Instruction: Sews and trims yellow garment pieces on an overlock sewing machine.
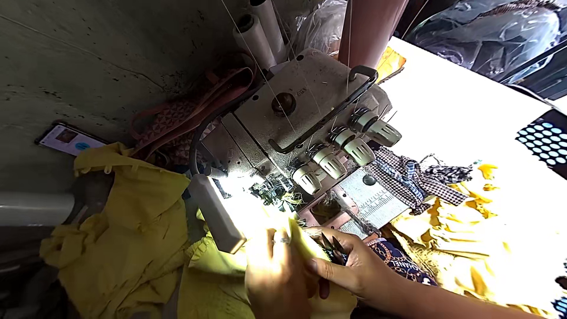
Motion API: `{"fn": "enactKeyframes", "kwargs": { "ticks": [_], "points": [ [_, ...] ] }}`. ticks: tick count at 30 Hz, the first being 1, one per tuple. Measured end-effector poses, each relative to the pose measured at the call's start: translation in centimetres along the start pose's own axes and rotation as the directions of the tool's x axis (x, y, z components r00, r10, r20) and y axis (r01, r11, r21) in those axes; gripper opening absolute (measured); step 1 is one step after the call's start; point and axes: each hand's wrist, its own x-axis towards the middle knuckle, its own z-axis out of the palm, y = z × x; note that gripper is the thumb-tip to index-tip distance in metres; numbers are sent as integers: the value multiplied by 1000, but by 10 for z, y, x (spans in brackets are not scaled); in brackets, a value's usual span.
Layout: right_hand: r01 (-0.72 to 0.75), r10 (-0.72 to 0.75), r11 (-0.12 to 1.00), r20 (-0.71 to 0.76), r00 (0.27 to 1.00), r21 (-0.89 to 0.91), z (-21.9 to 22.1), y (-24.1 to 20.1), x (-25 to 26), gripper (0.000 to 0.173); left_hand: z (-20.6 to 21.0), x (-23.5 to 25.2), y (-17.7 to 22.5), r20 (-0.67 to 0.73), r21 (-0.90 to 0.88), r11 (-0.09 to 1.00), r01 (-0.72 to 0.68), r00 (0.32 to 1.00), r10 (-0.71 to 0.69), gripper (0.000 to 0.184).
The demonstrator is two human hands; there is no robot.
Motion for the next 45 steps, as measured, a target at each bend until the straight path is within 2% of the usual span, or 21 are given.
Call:
{"fn": "enactKeyframes", "kwargs": {
  "ticks": [2,4,8,10,12,15,20,24,28,31,33,36,38,41,43,45],
  "points": [
    [40,-40,999,-34,999,-12,-2,4,-2,36,3,2,9,9,53,997,-49,999,48,12],
    [31,-32,999,-54,998,-15,-4,5,-2,33,4,3,12,17,30,999,-44,999,43,13],
    [-47,48,999,-34,998,15,-4,-2,-3,27,0,1,-15,99,-273,957,102,992,-78,23],
    [-104,104,993,14,995,60,-3,-7,-2,28,-3,1,-29,199,-377,904,202,971,-134,29],
    [-156,153,983,44,987,94,-1,-10,0,27,-6,4,-36,295,-428,861,276,943,-156,31],
    [-187,180,976,72,981,109,0,-13,3,26,-7,7,-39,349,-455,834,313,924,-157,30],
    [-192,182,973,84,980,128,1,-12,6,23,-4,4,-37,287,-511,800,313,940,-184,22],
    [-169,161,977,68,985,130,2,-11,7,23,1,-1,-38,169,-556,817,153,983,-70,21],
    [-159,151,984,89,984,85,0,-11,9,23,4,-7,-32,22,-438,899,5,1000,5,21],
    [-91,94,996,155,984,-25,-6,-13,12,28,2,-14,-19,-28,-239,964,-114,993,110,16],
    [44,-14,974,134,991,-222,-10,-11,15,32,1,-22,-11,-28,-109,982,-156,988,154,13],
    [193,-191,797,64,979,-573,-7,-7,21,55,3,-28,-11,-55,-34,981,-188,981,186,18],
    [201,-261,657,31,965,-727,-3,-7,24,56,4,-31,-14,-72,-17,975,-222,973,220,19],
    [218,-332,522,39,942,-825,0,-7,27,39,3,-35,-20,-86,-114,960,-255,965,246,21],
    [230,-341,524,45,939,-820,-1,-7,28,36,3,-36,-25,-96,-293,927,-233,972,213,21],
    [231,-298,595,55,953,-770,-5,-8,24,37,6,-34,-31,-93,-445,885,-142,989,111,27]
  ]
}}
